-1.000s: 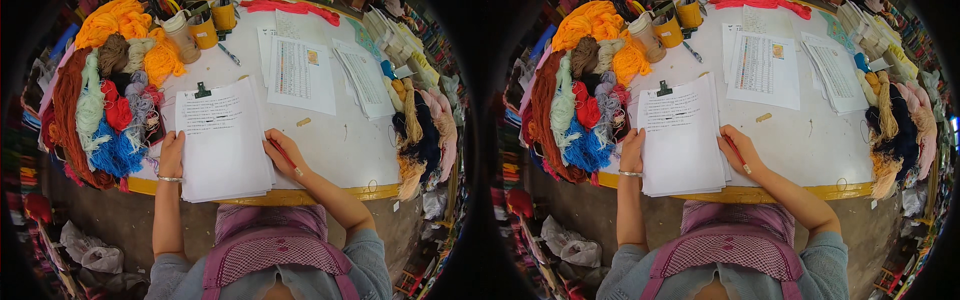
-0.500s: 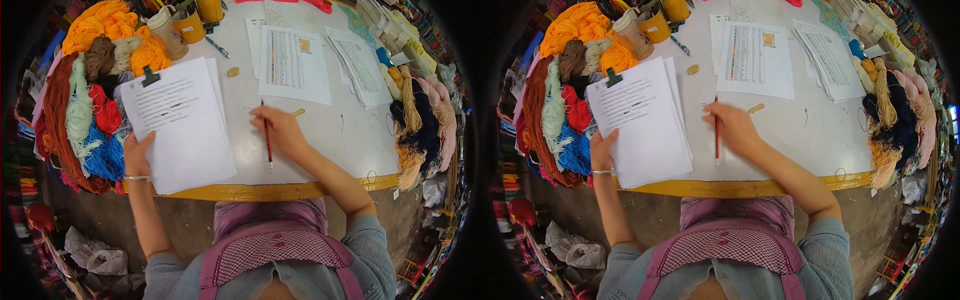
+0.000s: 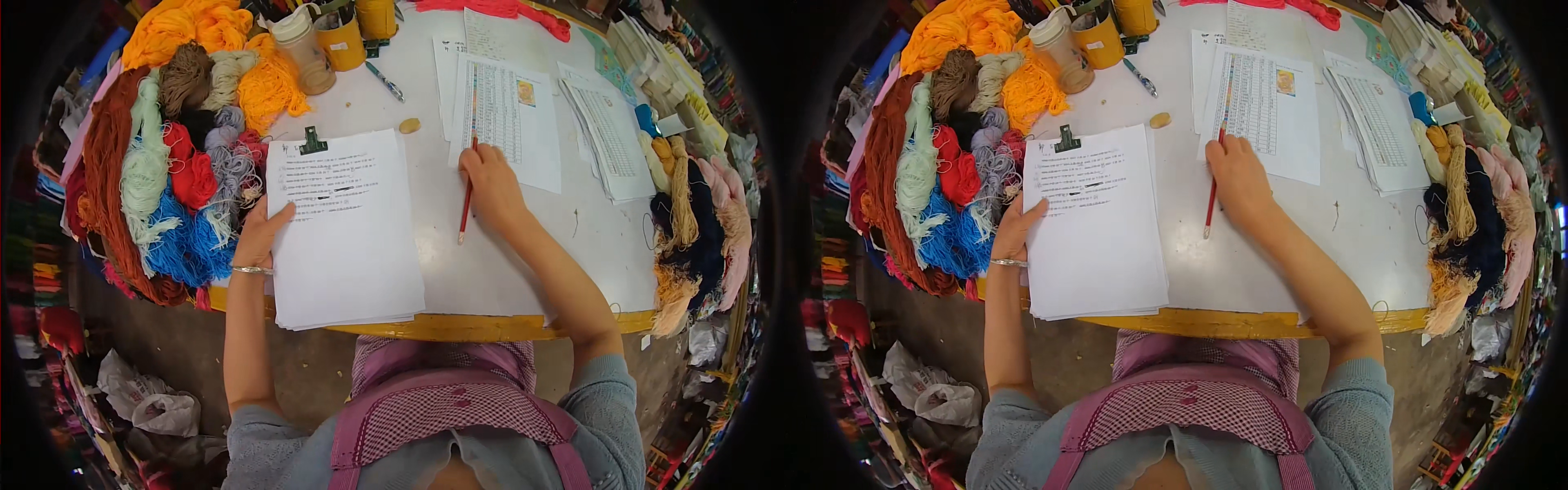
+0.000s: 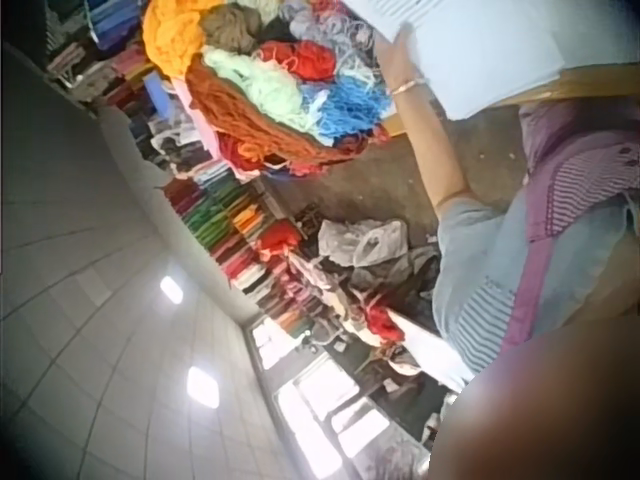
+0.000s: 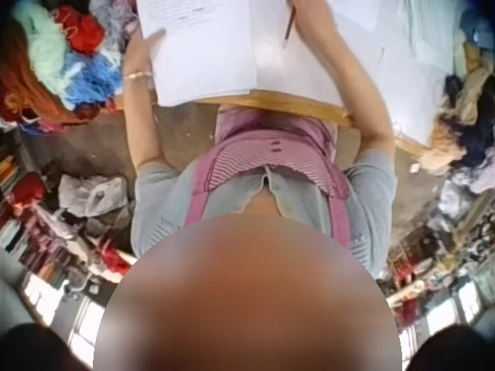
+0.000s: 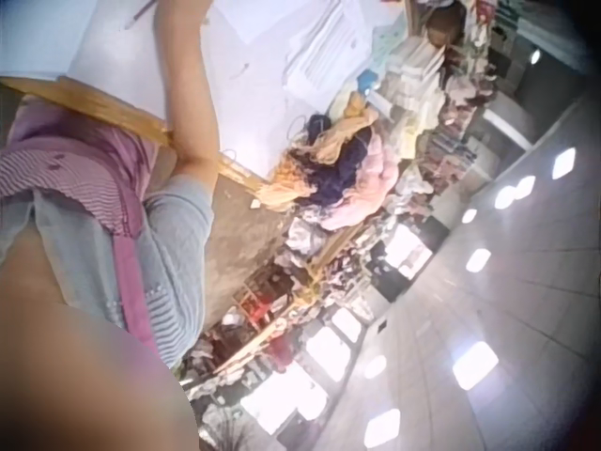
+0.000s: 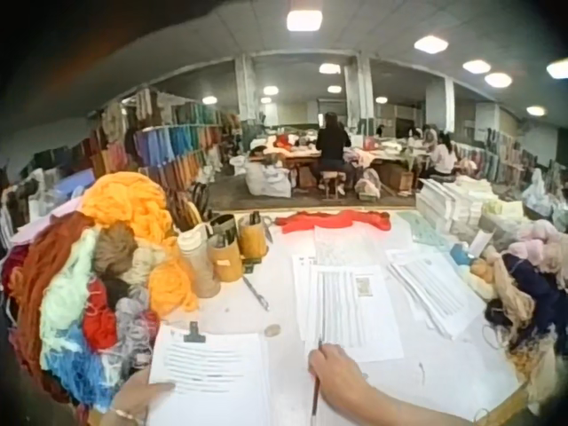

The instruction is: The recorder writes production or inventory data on paper log sheets while reviewing yarn samples on a desk.

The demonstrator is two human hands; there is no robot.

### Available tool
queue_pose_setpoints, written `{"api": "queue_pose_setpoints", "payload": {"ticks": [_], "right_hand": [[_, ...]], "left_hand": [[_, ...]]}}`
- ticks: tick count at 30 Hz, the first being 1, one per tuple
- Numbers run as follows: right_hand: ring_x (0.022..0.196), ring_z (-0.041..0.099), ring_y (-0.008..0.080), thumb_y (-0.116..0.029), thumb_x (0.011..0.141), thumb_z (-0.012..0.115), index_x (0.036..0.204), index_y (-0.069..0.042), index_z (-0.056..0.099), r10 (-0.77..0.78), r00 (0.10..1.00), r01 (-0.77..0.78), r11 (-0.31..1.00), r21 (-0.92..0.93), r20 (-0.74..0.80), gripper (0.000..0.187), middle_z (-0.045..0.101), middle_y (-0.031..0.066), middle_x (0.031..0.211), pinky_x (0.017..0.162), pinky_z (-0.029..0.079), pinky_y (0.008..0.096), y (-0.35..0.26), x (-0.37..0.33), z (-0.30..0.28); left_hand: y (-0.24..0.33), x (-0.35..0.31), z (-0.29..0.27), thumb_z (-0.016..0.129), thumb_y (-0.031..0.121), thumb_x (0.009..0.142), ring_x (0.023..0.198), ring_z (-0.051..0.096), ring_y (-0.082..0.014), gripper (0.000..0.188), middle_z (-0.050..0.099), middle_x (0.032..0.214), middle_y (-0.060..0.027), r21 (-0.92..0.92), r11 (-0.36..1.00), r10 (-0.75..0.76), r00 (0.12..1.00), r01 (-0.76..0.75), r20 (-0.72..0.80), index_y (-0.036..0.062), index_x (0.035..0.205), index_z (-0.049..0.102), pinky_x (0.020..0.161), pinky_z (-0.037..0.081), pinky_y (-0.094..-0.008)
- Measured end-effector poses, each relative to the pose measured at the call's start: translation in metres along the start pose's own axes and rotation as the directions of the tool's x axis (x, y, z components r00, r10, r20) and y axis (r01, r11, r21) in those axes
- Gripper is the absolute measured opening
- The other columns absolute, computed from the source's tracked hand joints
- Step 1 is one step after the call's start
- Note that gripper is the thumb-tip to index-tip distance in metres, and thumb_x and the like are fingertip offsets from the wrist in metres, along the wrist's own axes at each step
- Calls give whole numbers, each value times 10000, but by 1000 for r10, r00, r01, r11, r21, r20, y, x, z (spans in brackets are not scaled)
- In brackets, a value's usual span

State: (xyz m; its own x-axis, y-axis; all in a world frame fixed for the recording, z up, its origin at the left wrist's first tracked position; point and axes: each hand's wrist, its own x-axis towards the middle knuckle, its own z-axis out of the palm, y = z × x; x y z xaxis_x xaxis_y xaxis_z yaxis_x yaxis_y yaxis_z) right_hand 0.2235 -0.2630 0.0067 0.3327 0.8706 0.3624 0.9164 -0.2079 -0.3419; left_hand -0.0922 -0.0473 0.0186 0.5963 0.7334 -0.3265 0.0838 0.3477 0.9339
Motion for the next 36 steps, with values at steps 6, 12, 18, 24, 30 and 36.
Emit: {"api": "queue_pose_setpoints", "payload": {"ticks": [6,12,18,24,30,36], "right_hand": [[885,602,352,-162,848,736,1059,-46,627,-71,976,139,930,341,-204,264,635,137,927,765,492,411,-33,55,-15],[790,631,204,-227,922,681,1091,-29,644,-119,993,76,676,733,7,263,666,115,877,720,502,324,-79,117,-8],[767,598,113,-230,932,675,1087,-19,652,-227,972,108,643,758,54,263,665,70,835,721,496,258,-89,122,6],[781,608,112,-200,931,672,1083,-27,654,-207,976,94,701,707,75,232,678,54,864,732,498,255,-83,120,4],[811,612,117,-191,945,655,1076,-19,653,-233,953,8,661,751,195,217,695,49,908,769,501,254,-69,123,-2],[851,610,110,-201,933,676,1042,-11,640,-270,953,83,671,737,139,223,698,42,928,803,499,257,-65,126,1]], "left_hand": [[-3,-3,18,624,-26,902,1018,629,-155,363,660,1187,-97,11,988,154,988,-155,17,-35,1259,557,893,501,-278],[18,-18,48,635,-41,888,1055,615,-141,395,658,1196,-84,16,985,174,984,-174,47,-25,1274,556,925,484,-270],[44,10,52,653,131,938,1056,598,-118,393,650,1188,-53,97,985,126,983,-140,133,-7,1290,547,919,477,-275],[36,24,74,514,296,1028,1179,513,-123,462,578,1300,-40,68,938,318,921,-340,224,24,1398,462,1023,390,-281],[34,28,69,396,342,1067,1250,444,-124,541,493,1408,-71,281,811,428,847,-514,315,45,1513,318,1069,335,-268],[32,27,68,385,336,1071,1274,431,-140,542,481,1417,-86,261,797,469,830,-545,300,52,1524,295,1080,324,-273]]}}
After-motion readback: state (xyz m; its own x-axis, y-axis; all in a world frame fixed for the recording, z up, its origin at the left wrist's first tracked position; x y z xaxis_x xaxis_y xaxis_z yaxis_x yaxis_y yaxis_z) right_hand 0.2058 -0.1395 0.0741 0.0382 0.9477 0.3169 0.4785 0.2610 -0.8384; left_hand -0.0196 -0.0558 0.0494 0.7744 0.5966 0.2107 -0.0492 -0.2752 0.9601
